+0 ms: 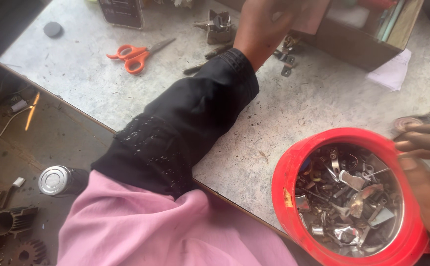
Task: The person sorts small metal hardware parts from a red bowl on a workbench. They pick up individual pieces, inspect them, and place them into a small container or onto the table. The process is repeated throughout the clip.
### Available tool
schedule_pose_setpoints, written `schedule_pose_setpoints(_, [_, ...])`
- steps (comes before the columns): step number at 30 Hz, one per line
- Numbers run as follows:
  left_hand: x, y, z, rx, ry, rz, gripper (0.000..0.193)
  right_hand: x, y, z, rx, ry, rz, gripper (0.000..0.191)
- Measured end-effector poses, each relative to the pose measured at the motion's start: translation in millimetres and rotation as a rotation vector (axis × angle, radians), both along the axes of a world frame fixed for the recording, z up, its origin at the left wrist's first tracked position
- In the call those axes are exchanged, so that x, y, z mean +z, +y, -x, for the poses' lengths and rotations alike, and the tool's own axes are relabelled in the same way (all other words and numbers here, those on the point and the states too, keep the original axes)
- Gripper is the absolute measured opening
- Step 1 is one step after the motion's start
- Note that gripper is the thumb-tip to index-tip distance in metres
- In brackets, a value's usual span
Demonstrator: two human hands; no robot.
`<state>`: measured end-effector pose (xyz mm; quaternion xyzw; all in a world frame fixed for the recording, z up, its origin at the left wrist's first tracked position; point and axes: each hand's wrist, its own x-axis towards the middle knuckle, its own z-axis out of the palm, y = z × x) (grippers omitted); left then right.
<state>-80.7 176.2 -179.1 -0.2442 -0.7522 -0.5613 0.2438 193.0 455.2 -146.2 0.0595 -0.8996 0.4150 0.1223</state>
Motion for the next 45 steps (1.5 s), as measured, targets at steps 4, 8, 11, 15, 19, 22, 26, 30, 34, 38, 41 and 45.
schedule_pose_setpoints(4, [-2.9,2.2,7.9,-0.033,-0.006,-0.032,0.019,-1.7,0.3,4.4,0.022,0.033,-0.036,0.035])
schedule_pose_setpoints(8, [-2.0,14.4,7.2,0.263,0.161,0.669,0.031,-9.0,7.0,6.6,-0.001,0.028,-0.089,0.034])
schedule_pose_setpoints(11, [2.7,16.9,-13.8,-0.328,0.393,-0.164,0.024,-16.9,12.6,6.0,-0.034,0.023,-0.105,0.035])
schedule_pose_setpoints(15, [14.9,31.1,-55.2,-0.603,0.391,0.023,0.038,-25.5,15.7,6.3,-0.033,0.097,-0.214,0.029])
schedule_pose_setpoints(19, [16.6,39.2,-98.9,-0.757,0.281,0.102,0.038,-28.4,15.0,8.8,0.043,0.077,-0.180,0.034])
schedule_pose_setpoints(22, [14.3,42.7,-119.3,-0.672,0.353,0.172,0.042,-28.3,13.8,10.0,0.076,0.073,-0.169,0.037])
schedule_pose_setpoints(26, [10.4,40.7,-126.5,-0.724,0.271,0.262,0.037,-27.3,15.1,8.5,0.080,0.090,-0.190,0.042])
schedule_pose_setpoints(30, [7.9,37.5,-127.0,-0.732,0.292,0.179,0.035,-31.0,20.0,17.3,0.033,0.067,-0.197,0.041])
schedule_pose_setpoints(34, [6.9,31.9,-119.6,-0.622,0.376,0.143,0.029,-41.5,30.5,37.5,-0.042,0.019,-0.208,0.040])
schedule_pose_setpoints(38, [6.5,25.7,-104.2,-0.530,0.368,0.223,0.025,-50.2,44.3,47.7,-0.135,-0.052,-0.208,0.040])
schedule_pose_setpoints(41, [6.6,20.8,-89.1,-0.450,0.404,0.229,0.024,-56.5,51.0,59.2,-0.180,-0.098,-0.199,0.039])
schedule_pose_setpoints(45, [7.7,12.3,-66.0,-0.264,0.512,0.317,0.029,-53.8,48.7,69.9,-0.222,-0.156,-0.154,0.039])
